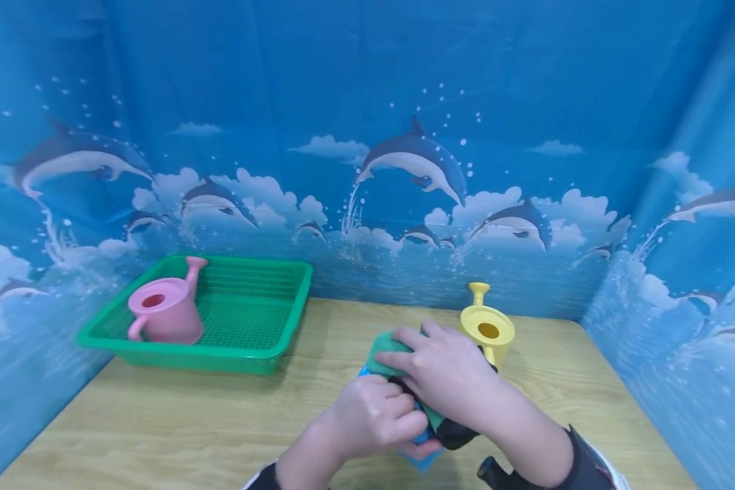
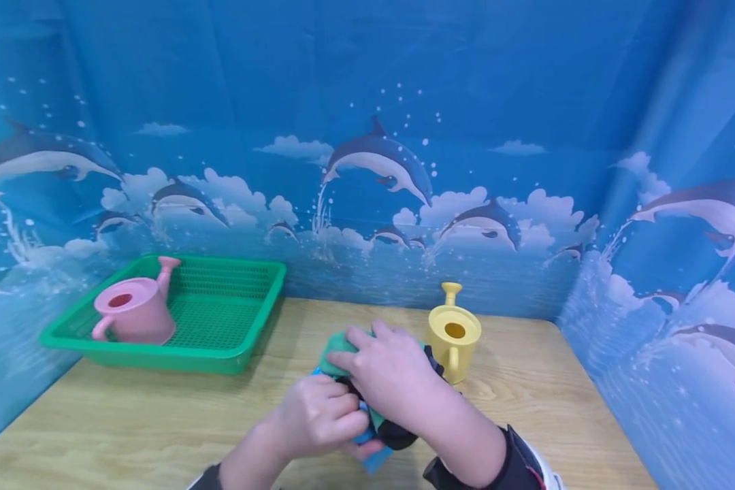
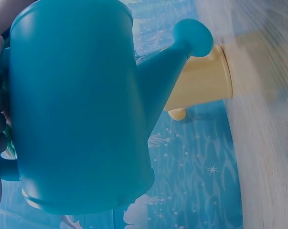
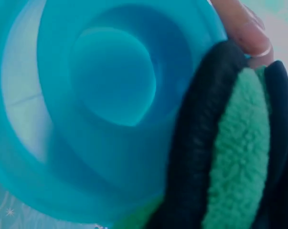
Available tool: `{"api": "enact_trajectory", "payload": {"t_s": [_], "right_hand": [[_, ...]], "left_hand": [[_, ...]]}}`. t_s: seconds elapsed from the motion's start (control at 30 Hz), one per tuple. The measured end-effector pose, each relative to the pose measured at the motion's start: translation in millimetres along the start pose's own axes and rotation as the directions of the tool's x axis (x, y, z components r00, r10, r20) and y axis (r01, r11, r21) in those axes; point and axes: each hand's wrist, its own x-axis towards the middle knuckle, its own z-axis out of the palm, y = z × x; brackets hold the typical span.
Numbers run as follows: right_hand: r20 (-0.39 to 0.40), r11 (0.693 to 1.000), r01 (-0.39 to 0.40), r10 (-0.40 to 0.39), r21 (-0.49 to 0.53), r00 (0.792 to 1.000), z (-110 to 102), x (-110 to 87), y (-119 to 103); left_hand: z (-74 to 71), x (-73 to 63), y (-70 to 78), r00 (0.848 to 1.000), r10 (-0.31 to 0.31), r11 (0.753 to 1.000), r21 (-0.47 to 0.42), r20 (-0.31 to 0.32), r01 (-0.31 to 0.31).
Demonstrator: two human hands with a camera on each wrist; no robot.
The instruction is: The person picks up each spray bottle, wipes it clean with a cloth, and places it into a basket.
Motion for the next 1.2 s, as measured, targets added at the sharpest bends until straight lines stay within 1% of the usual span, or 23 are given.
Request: {"api": "enact_trajectory", "payload": {"t_s": [0.17, 0.33, 0.53, 0.63, 0.7, 0.83, 0.9, 1.0, 1.1, 1.2], "right_hand": [[0.042, 0.996, -0.026, 0.022, 0.088, 0.999, -3, -6.8, 3], [0.061, 0.992, -0.032, 0.025, 0.119, 0.998, -8, -14.5, 8], [0.117, 0.985, -0.053, 0.035, 0.163, 0.993, -16, -26.9, 17], [0.154, 0.978, -0.058, 0.026, 0.202, 0.988, -18, -32.7, 23], [0.185, 0.970, -0.063, 0.019, 0.234, 0.983, -19, -36.3, 27], [0.257, 0.948, -0.093, 0.012, 0.304, 0.966, -23, -40.7, 36], [0.276, 0.938, -0.105, 0.011, 0.329, 0.961, -24, -40.7, 38], [0.288, 0.926, -0.101, -0.008, 0.362, 0.958, -26, -37.1, 42], [0.270, 0.916, -0.070, -0.042, 0.395, 0.962, -25, -29.9, 46], [0.262, 0.904, -0.056, -0.064, 0.424, 0.963, -21, -21.4, 47]], "left_hand": [[0.1, -3.4, -1.2, 1.000, -0.026, 0.999, -0.028, 0.011, 0.026], [-2.0, -4.4, -5.4, 0.999, -0.049, 0.998, -0.035, 0.014, 0.049], [-6.2, -1.8, -14.5, 0.999, -0.041, 0.999, -0.005, -0.005, 0.041], [-8.2, 0.4, -17.9, 0.999, -0.027, 1.000, 0.008, -0.022, 0.027], [-8.9, 1.8, -18.6, 0.999, -0.025, 1.000, 0.006, -0.022, 0.025], [-9.7, 3.6, -18.4, 0.999, -0.028, 1.000, 0.005, -0.017, 0.028], [-10.4, 4.3, -18.2, 1.000, -0.020, 1.000, 0.017, -0.024, 0.020], [-13.0, 6.7, -18.4, 0.999, -0.001, 0.999, 0.040, -0.046, 0.003], [-13.5, 6.9, -17.9, 0.998, 0.016, 0.998, 0.061, -0.065, -0.012], [-11.8, 4.6, -16.9, 0.997, 0.027, 0.997, 0.071, -0.072, -0.021]]}}
